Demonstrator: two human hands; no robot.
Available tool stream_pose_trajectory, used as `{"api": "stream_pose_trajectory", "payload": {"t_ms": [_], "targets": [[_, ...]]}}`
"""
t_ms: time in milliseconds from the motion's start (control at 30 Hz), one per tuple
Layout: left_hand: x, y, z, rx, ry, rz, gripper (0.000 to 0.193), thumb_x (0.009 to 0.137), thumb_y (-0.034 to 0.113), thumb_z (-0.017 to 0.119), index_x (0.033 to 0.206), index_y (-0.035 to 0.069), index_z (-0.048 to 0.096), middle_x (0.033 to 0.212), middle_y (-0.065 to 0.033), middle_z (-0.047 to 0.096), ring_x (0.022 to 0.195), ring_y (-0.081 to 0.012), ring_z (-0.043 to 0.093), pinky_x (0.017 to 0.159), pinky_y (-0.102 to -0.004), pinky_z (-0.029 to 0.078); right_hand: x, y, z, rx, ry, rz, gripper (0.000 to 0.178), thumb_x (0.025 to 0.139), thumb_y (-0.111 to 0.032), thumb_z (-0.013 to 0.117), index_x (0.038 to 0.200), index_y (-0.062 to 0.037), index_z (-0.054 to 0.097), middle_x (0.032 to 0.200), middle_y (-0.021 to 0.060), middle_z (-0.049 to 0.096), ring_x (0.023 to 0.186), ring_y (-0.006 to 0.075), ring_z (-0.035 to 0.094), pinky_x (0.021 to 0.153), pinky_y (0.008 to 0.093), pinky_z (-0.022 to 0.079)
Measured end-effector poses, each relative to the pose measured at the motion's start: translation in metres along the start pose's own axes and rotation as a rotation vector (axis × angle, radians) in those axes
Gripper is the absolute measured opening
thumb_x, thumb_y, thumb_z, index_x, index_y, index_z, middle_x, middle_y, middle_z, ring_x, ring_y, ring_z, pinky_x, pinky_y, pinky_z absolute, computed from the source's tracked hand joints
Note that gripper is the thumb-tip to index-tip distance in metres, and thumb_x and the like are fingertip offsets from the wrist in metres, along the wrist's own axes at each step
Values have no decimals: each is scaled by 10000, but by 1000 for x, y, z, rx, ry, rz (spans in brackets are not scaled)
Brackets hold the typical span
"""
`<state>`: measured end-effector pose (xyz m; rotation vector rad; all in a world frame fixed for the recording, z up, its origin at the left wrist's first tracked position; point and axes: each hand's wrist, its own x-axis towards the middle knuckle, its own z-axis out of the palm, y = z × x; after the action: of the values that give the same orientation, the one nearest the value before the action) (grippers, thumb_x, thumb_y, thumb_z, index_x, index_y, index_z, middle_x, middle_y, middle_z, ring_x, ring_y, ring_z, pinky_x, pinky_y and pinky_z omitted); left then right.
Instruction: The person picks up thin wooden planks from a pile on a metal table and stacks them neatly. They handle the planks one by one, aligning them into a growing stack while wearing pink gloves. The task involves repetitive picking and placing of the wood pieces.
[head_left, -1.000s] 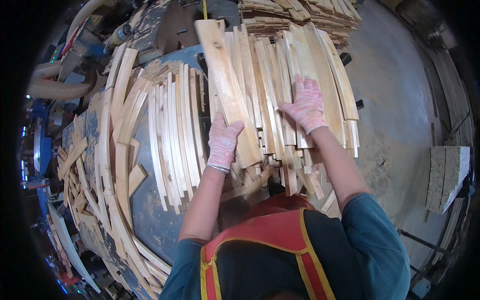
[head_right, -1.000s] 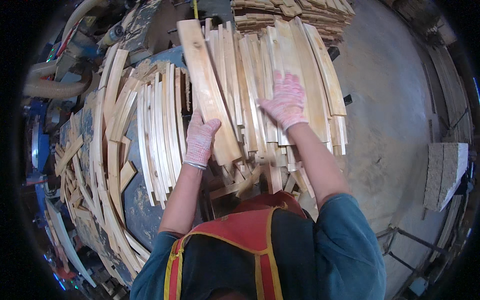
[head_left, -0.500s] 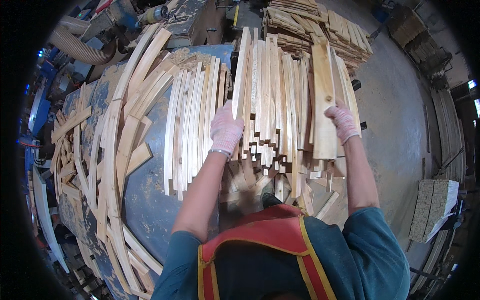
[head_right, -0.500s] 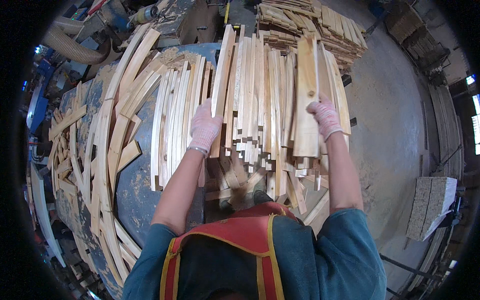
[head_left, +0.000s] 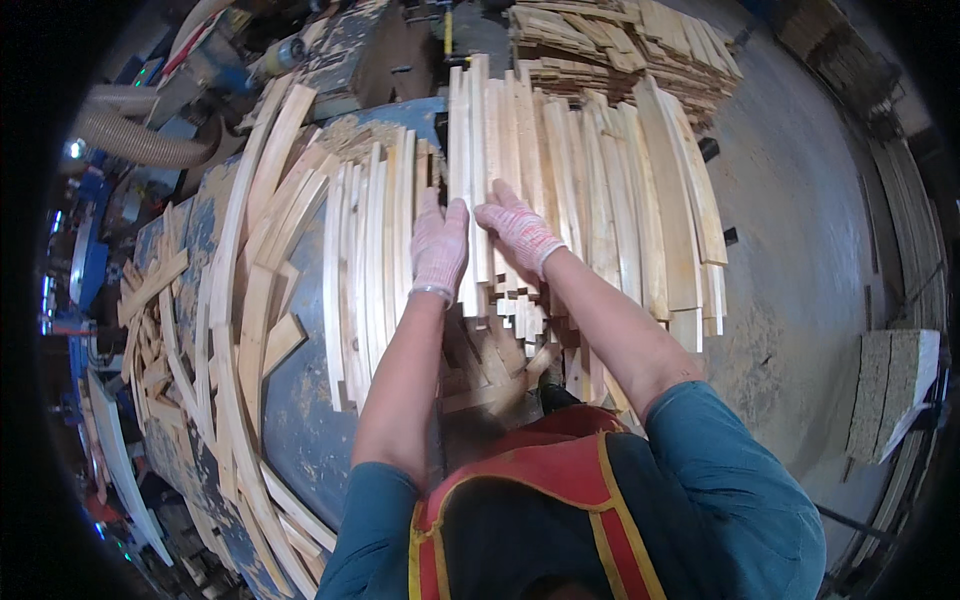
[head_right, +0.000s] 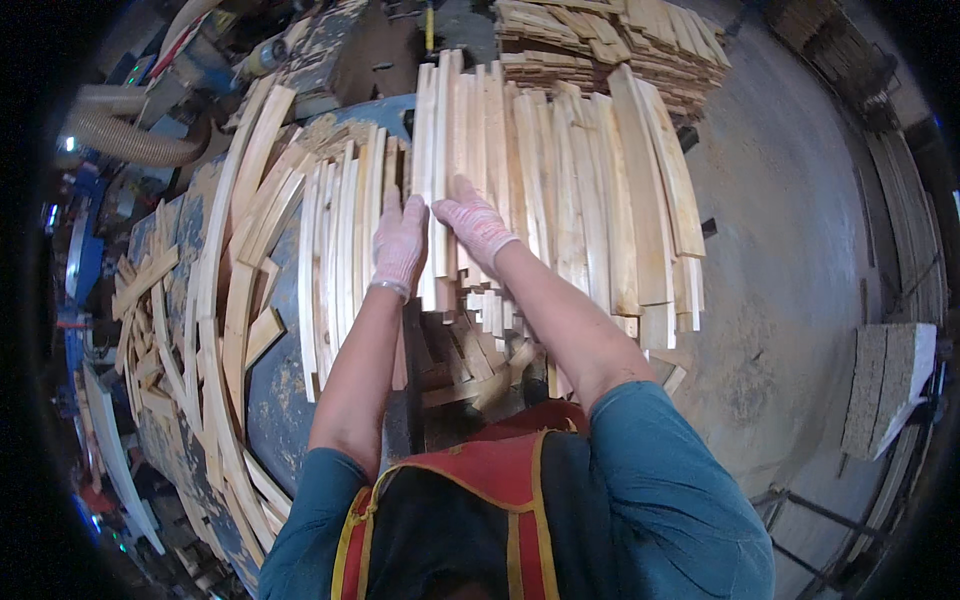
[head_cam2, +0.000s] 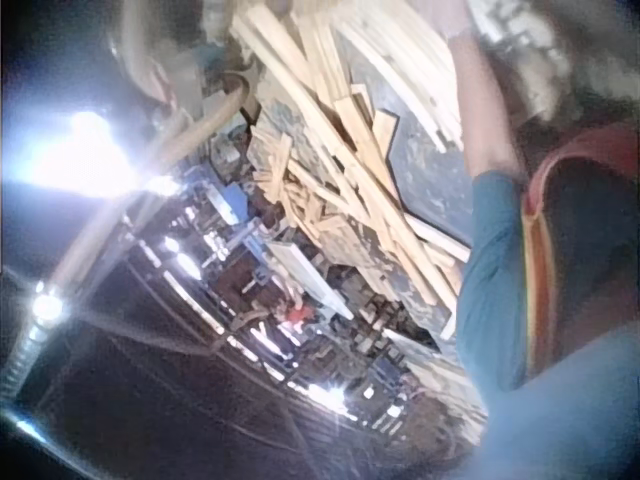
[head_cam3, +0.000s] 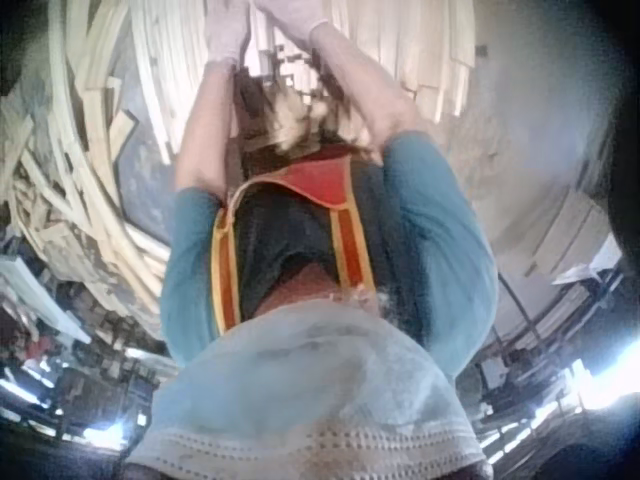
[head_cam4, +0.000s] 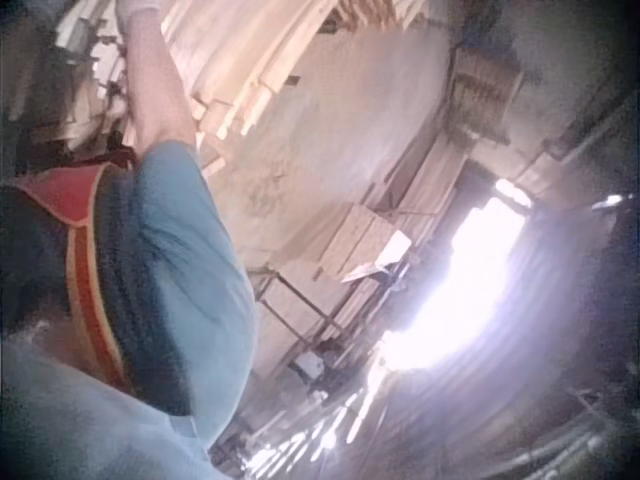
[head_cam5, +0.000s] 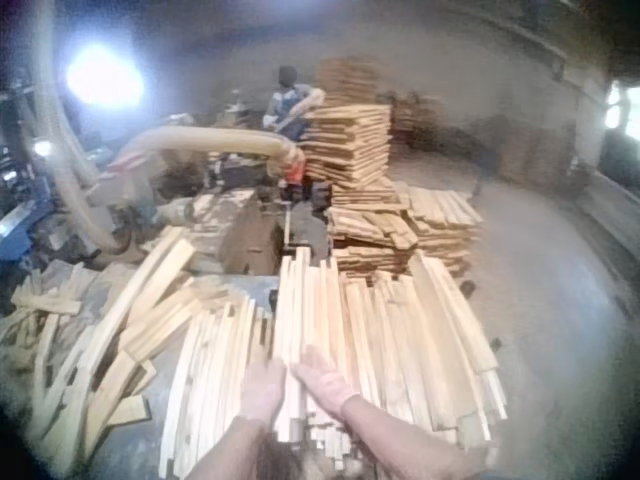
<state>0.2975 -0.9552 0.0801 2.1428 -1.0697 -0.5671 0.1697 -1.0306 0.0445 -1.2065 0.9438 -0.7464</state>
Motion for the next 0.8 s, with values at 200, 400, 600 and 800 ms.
{"api": "stream_pose_trajectory", "payload": {"t_ms": [200, 400, 600, 800], "targets": [[-22, 46, -12, 607, -233, 28, 1018, 861, 484, 762, 1663, 97, 269, 1424, -242, 587, 1305, -374, 610, 1082, -467, 516, -19, -59, -135, -1008, 280, -464, 369, 915, -220, 669, 1241, -48, 657, 1209, 216, 729, 1097, 392, 716, 935, 466, 576], [-17, 51, -7, 591, -195, -44, 993, 867, 388, 734, 1679, 118, 231, 1355, -244, 609, 1225, -373, 652, 1043, -446, 547, -44, -78, -281, -1212, 521, 400, 594, 896, -327, 645, 1394, -6, 602, 1383, 262, 663, 1301, 409, 636, 1070, 449, 524], [-16, 43, -6, 547, -195, 12, 980, 855, 372, 725, 1664, 87, 251, 1366, -271, 585, 1248, -399, 629, 1068, -450, 517, -57, -73, -266, -1009, 479, 360, 616, 883, -326, 639, 1444, -76, 605, 1431, 269, 627, 1322, 406, 618, 1088, 481, 515], [-18, 50, -9, 532, -235, -19, 972, 872, 370, 717, 1676, 102, 239, 1405, -260, 558, 1261, -402, 625, 1083, -450, 514, -42, -67, -267, -1269, 555, 138, 422, 813, -250, 672, 1158, -14, 727, 1185, 294, 717, 1173, 438, 685, 1008, 476, 548]]}}
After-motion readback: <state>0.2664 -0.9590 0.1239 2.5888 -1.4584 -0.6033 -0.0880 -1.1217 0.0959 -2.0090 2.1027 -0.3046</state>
